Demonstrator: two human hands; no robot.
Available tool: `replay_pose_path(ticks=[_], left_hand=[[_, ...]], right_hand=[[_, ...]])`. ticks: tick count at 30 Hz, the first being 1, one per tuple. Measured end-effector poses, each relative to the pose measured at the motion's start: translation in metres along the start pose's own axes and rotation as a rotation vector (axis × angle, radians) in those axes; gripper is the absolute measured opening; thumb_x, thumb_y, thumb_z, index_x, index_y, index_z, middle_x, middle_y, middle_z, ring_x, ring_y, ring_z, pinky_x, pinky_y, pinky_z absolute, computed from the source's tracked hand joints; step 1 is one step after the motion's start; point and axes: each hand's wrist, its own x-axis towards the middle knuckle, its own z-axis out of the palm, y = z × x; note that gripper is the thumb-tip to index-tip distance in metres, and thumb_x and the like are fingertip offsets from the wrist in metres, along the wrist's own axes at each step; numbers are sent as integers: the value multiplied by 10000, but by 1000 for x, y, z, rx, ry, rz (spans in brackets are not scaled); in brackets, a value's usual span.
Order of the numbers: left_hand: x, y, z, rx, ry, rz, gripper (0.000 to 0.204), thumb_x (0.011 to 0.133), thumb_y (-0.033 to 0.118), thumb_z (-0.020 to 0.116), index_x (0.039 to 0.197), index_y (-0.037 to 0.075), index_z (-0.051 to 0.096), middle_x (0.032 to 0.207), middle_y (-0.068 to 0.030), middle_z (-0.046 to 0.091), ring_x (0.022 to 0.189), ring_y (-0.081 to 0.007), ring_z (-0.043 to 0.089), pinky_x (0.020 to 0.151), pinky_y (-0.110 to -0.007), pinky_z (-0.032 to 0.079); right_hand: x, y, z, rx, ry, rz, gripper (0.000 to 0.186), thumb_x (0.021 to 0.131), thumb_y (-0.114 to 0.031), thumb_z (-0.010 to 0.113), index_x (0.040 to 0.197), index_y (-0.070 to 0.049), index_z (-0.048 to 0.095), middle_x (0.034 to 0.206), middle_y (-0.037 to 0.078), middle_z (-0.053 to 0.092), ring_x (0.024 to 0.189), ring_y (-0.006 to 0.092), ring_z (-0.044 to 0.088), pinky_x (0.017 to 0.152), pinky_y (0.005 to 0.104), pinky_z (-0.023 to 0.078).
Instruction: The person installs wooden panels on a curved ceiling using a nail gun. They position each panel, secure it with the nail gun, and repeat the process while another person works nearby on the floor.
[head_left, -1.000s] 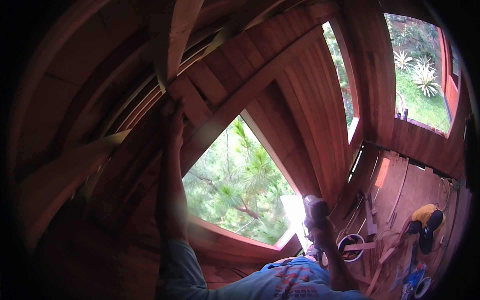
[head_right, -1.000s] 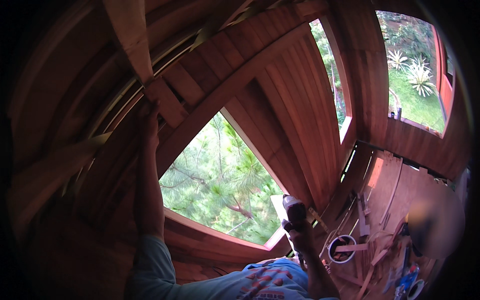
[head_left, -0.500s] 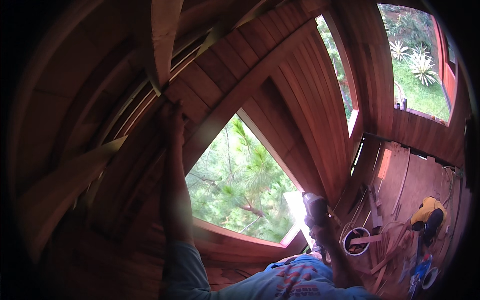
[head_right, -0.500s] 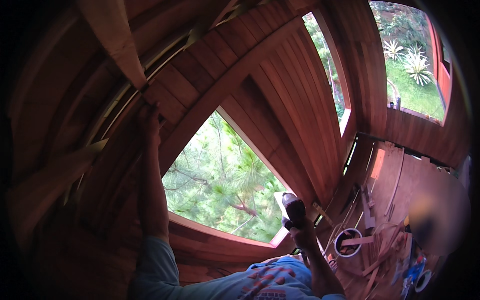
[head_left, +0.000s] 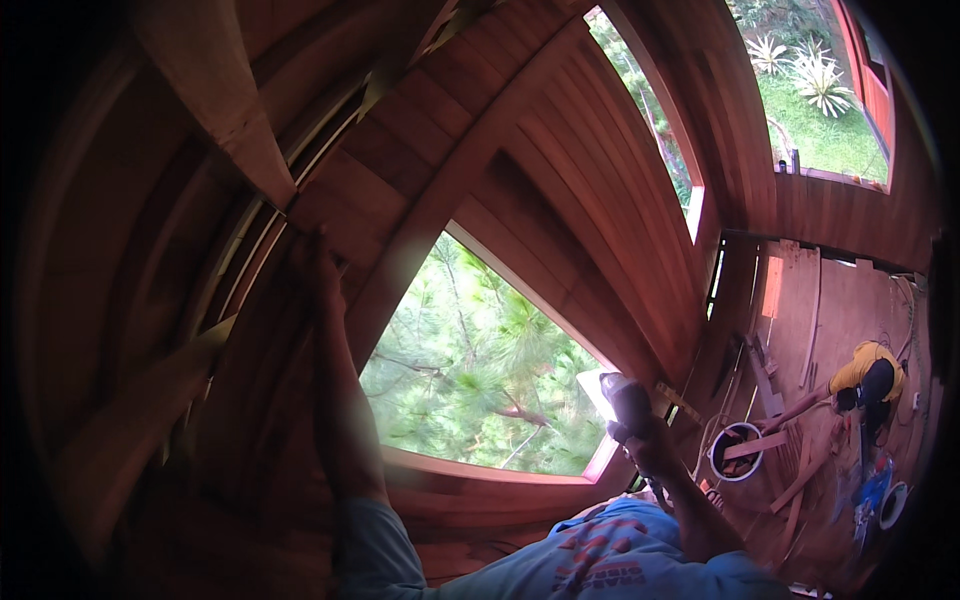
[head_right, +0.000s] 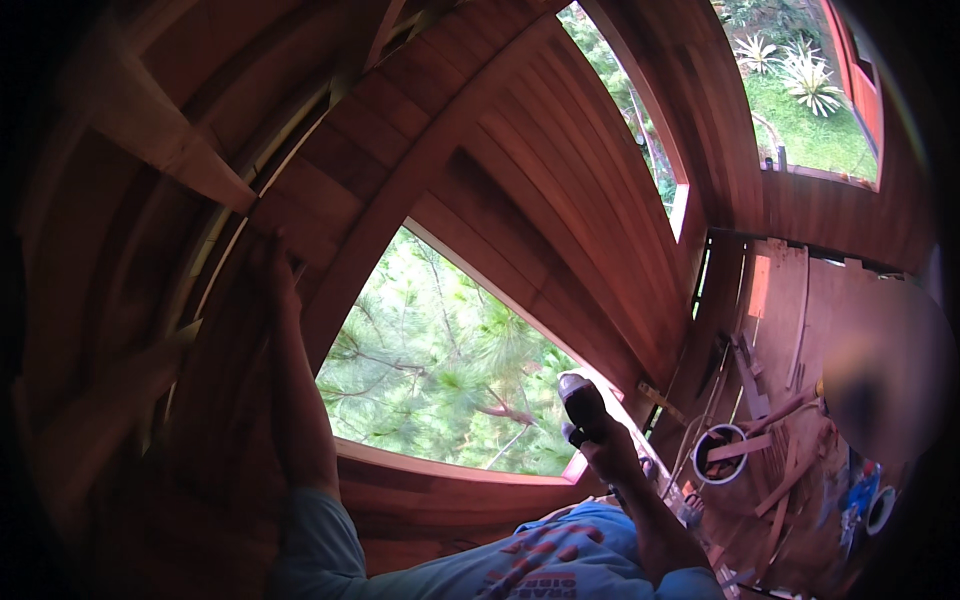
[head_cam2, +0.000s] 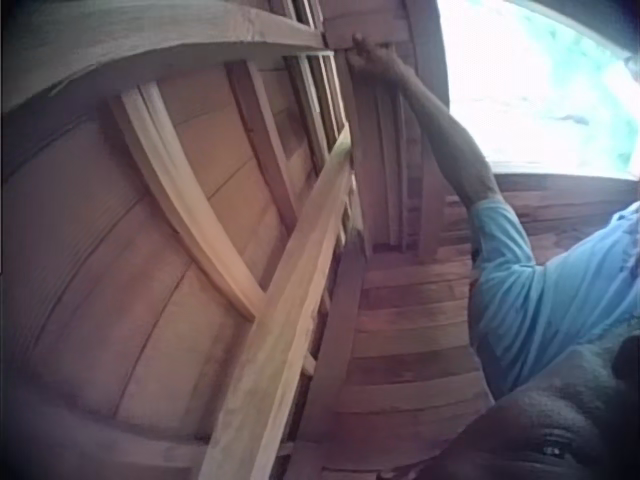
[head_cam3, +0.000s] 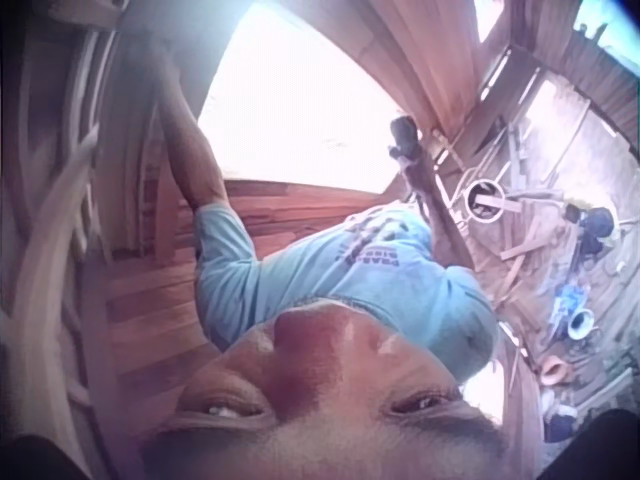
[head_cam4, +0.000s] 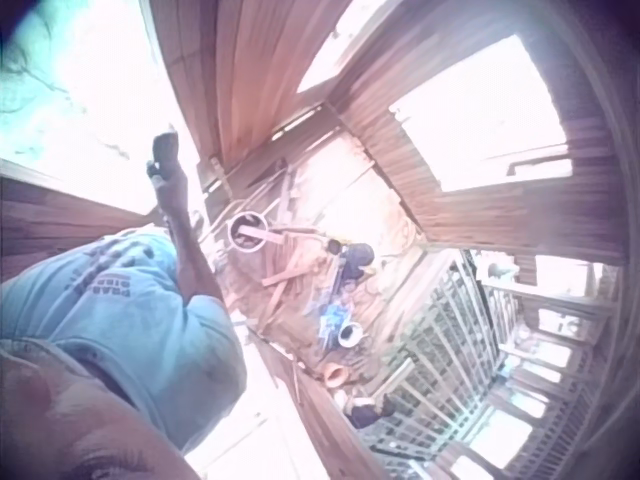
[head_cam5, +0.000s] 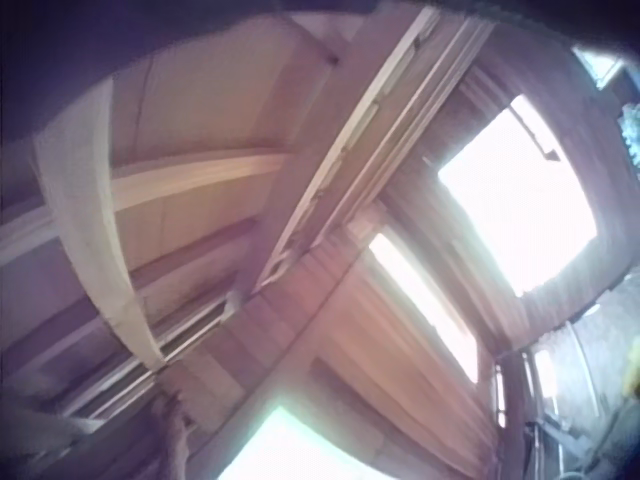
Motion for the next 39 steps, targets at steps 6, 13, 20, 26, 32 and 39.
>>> replay_pose_path(ticks=[6, 13, 20, 26, 32, 39], left_hand=[[0, 1, -11, 99, 18, 2, 488, 936, 286, 640, 1325, 18, 519, 1201, -135, 574, 1077, -238, 564, 838, -406, 528], [-12, 23, -5, 84, -15, -73, 538, 929, 322, 644, 1365, 45, 493, 1250, -138, 554, 1104, -238, 557, 833, -403, 535], [-10, 23, -13, 154, 17, -131, 639, 893, 376, 677, 1412, 89, 441, 1366, -119, 470, 1196, -247, 500, 892, -398, 514], [17, -17, -47, 134, -63, -77, 618, 905, 355, 654, 1429, 108, 438, 1390, -111, 463, 1234, -229, 484, 973, -392, 453], [16, -28, -78, 119, -115, -39, 585, 943, 389, 585, 1434, 106, 442, 1408, -112, 472, 1267, -228, 472, 1013, -408, 411], [5, -7, -74, 89, -42, -117, 603, 908, 378, 656, 1395, 75, 470, 1337, -106, 542, 1201, -242, 529, 966, -408, 449]], right_hand=[[-1, -28, -5, -38, -84, 127, 223, 770, -19, 614, 987, -22, 666, 782, 89, 666, 748, 159, 642, 693, 306, 482], [3, -27, -5, -68, -79, 151, 253, 801, -53, 683, 1053, -26, 668, 895, 136, 701, 872, 213, 677, 810, 330, 499], [2, -18, -4, -109, -93, 68, 241, 852, -195, 715, 1049, -58, 691, 955, 169, 704, 935, 308, 680, 823, 372, 505], [0, 18, -14, -27, -29, 162, 279, 838, -194, 700, 1065, -35, 671, 926, 175, 703, 858, 322, 685, 768, 370, 516], [-9, 115, -30, -150, 138, 176, 158, 818, -161, 634, 899, -28, 606, 687, 92, 593, 561, 209, 566, 535, 357, 439], [-23, 164, -64, 105, 308, 442, 276, 856, -228, 668, 1019, -18, 592, 839, 66, 592, 671, 161, 519, 629, 353, 434]])
